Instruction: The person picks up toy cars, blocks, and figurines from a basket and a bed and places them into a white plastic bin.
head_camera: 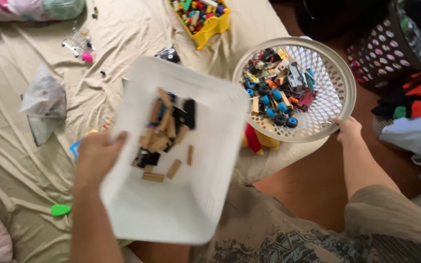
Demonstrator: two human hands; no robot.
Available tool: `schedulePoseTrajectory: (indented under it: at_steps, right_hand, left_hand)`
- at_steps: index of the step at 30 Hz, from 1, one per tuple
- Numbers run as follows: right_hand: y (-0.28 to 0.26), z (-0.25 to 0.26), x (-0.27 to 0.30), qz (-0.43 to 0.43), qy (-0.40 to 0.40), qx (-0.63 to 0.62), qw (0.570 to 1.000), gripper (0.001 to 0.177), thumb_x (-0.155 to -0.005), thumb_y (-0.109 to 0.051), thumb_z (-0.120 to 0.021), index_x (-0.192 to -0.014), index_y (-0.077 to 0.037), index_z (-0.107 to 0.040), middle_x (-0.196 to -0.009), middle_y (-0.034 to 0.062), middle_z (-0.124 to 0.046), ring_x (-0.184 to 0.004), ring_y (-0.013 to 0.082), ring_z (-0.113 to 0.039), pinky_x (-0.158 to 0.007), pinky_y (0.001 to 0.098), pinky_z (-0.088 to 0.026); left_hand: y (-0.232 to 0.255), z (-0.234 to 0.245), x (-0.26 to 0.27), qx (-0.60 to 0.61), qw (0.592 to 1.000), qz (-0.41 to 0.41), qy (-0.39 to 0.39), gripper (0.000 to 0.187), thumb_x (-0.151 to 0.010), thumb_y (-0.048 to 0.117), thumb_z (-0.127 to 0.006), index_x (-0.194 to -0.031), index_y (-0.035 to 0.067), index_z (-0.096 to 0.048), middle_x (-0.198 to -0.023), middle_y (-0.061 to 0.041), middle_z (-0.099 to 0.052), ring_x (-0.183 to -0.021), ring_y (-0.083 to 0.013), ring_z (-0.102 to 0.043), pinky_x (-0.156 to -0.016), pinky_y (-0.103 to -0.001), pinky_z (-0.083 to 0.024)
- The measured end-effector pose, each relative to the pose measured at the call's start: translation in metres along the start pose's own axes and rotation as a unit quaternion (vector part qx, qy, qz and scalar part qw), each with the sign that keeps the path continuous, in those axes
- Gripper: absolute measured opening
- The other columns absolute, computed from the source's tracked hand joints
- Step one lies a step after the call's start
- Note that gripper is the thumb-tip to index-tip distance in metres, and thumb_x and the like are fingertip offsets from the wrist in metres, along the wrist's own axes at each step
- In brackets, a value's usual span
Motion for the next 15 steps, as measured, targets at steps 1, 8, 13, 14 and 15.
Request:
schedulePoseTrajectory:
  at_steps: [1, 8, 13, 14, 15]
  right_hand:
    - [-0.002, 0.000, -0.003, 0.025, -0.016, -0.001, 1.000, 0.031, -0.094, 0.006, -0.068, -0.125, 0.002, -0.067, -0.111, 0.0102, -0.071, -0.095, 0.0206, -0.070, -0.084, 0.0367, -0.058]
    - [0.018, 0.016, -0.015, 0.006, 0.006, 0.026, 1.000, 0.031, -0.094, 0.003, -0.068, -0.125, 0.001, -0.068, -0.109, 0.0092, -0.073, -0.093, 0.0196, -0.070, -0.080, 0.0342, -0.059]
    - [-0.047, 0.002, 0.026, 0.359, 0.206, 0.431, 0.801, 0.073, -0.065, -0.014, -0.085, -0.131, 0.009, -0.061, -0.118, 0.0301, -0.064, -0.107, 0.0417, -0.064, -0.090, 0.0477, -0.054]
    - [-0.062, -0.020, 0.054, 0.469, 0.276, 0.543, 0.640, 0.090, -0.054, -0.021, -0.091, -0.131, 0.013, -0.060, -0.117, 0.0376, -0.061, -0.108, 0.0505, -0.061, -0.091, 0.0530, -0.053]
    - [-0.058, -0.026, 0.047, 0.430, 0.206, 0.525, 0.705, 0.076, -0.069, -0.013, -0.085, -0.138, 0.005, -0.057, -0.128, 0.0285, -0.060, -0.116, 0.0439, -0.060, -0.096, 0.0488, -0.050]
  left_hand:
    - [0.002, 0.013, -0.002, -0.022, 0.999, -0.003, 0.025, 0.045, -0.097, 0.042, -0.075, -0.088, -0.002, -0.074, -0.068, -0.020, -0.065, -0.060, -0.0336, -0.059, -0.063, -0.047, -0.046]
    - [-0.054, -0.021, -0.028, 0.333, 0.924, 0.169, 0.084, 0.025, -0.099, 0.022, -0.077, -0.100, -0.003, -0.077, -0.071, -0.003, -0.059, -0.055, -0.0107, -0.045, -0.048, -0.032, -0.033]
    - [-0.106, -0.118, -0.057, 0.465, 0.848, 0.244, 0.073, 0.024, -0.089, 0.017, -0.078, -0.096, -0.004, -0.071, -0.080, -0.003, -0.072, -0.062, -0.0099, -0.065, -0.054, -0.028, -0.052]
    - [-0.112, -0.136, -0.061, 0.465, 0.852, 0.233, 0.068, 0.024, -0.091, 0.017, -0.080, -0.096, -0.006, -0.072, -0.082, -0.004, -0.070, -0.064, -0.0106, -0.061, -0.056, -0.028, -0.050]
    - [-0.115, -0.153, -0.065, 0.464, 0.855, 0.222, 0.063, 0.025, -0.094, 0.016, -0.081, -0.097, -0.007, -0.072, -0.084, -0.006, -0.069, -0.066, -0.0114, -0.058, -0.059, -0.029, -0.047]
Point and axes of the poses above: each hand's wrist, its own x-axis away from the middle knuckle, its own z-axis out of the back of the hand, y = z × x, the point moved 9 cm from there along -x, towards the middle knuckle
